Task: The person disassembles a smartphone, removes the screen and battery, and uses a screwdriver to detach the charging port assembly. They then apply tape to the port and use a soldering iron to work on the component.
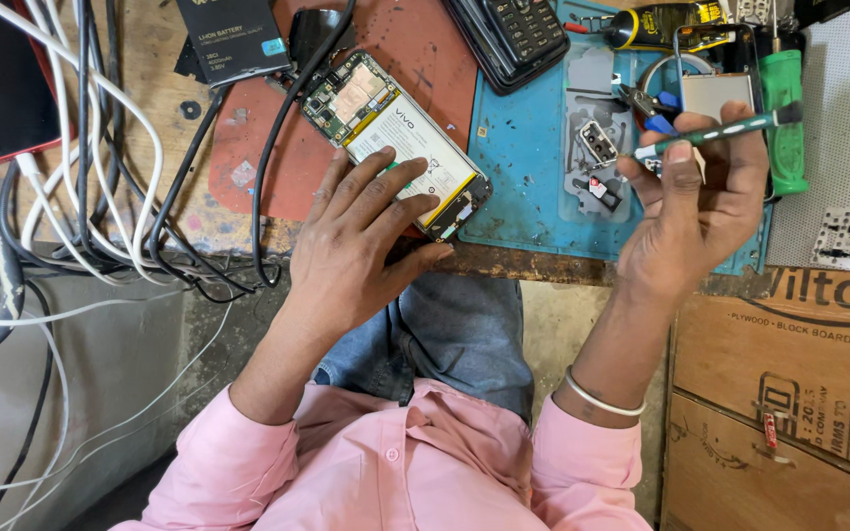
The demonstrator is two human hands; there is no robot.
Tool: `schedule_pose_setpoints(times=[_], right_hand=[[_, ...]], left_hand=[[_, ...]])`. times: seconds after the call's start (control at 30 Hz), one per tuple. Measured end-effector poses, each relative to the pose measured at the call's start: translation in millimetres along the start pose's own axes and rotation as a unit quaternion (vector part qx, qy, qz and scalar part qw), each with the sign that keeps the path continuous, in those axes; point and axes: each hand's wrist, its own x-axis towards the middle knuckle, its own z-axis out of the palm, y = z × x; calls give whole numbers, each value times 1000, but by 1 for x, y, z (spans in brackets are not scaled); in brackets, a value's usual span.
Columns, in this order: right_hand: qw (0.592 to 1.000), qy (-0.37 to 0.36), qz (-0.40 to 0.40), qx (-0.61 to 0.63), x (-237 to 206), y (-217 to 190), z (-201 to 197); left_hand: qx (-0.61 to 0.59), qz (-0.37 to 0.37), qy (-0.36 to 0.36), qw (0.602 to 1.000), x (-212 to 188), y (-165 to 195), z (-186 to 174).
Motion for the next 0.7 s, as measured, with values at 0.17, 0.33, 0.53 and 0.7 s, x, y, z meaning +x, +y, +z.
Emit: schedule_pose_setpoints(times=[0.17,0.33,0.53,0.7], right_hand=[[994,-47,28,-97,0,13,-12],[989,-78,40,-121,-5,20,-13],[987,-87,39,-132,-4,23,-14],[984,-80,31,-153,-7,24,-17]], left_hand=[[0,-3,2,1000,1,-1,1],[3,-3,4,1000,1,-2,3],[3,-4,2,1000,0,-3,8],[7,-5,-1,1000,-1,-4,10]])
